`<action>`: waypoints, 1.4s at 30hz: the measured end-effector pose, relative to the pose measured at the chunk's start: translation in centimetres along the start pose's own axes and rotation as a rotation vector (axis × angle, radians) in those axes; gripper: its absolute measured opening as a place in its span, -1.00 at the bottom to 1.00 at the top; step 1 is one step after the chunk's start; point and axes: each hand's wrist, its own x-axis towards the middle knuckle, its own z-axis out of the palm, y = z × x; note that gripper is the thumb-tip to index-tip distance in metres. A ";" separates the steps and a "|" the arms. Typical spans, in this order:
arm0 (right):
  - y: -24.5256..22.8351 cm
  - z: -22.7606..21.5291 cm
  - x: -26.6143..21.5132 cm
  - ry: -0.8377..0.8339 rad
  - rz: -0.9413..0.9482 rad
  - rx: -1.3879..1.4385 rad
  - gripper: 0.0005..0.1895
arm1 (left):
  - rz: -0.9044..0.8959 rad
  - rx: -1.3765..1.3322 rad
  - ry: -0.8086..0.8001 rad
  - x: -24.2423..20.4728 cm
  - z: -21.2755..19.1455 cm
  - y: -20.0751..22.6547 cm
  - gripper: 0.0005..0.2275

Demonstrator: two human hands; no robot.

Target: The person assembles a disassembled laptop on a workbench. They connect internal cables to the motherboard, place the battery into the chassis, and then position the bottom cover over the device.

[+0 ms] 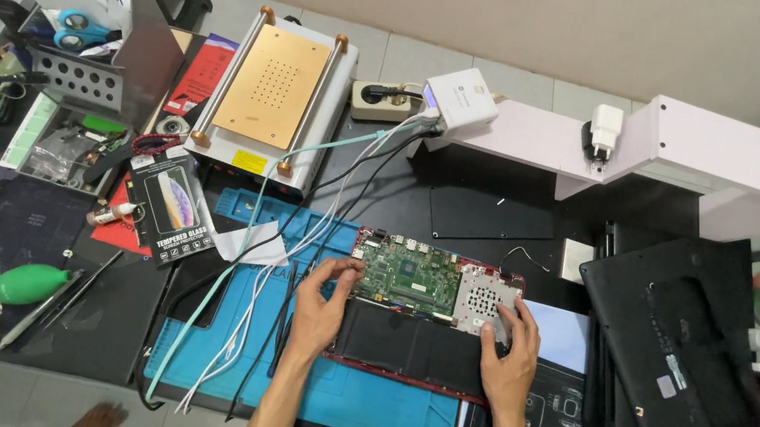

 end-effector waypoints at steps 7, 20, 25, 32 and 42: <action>-0.1 -0.3 -0.1 -0.003 0.018 -0.037 -0.61 | -0.074 -0.085 -0.018 0.3 0.0 -1.5 -0.80; -1.2 -0.8 0.3 0.014 0.035 0.047 -0.62 | -0.002 -0.047 -0.033 0.3 -0.1 0.6 -0.86; -1.1 -1.0 0.5 0.015 0.035 0.043 -0.62 | 0.032 0.029 -0.062 0.5 -0.3 0.8 -0.83; -0.9 -1.0 0.5 0.001 0.058 0.046 -0.62 | -0.029 0.024 0.015 0.7 1.6 2.0 -0.76; -1.1 -1.2 0.7 0.012 0.027 0.030 -0.63 | -0.044 0.370 -1.035 -4.8 8.6 8.2 -0.74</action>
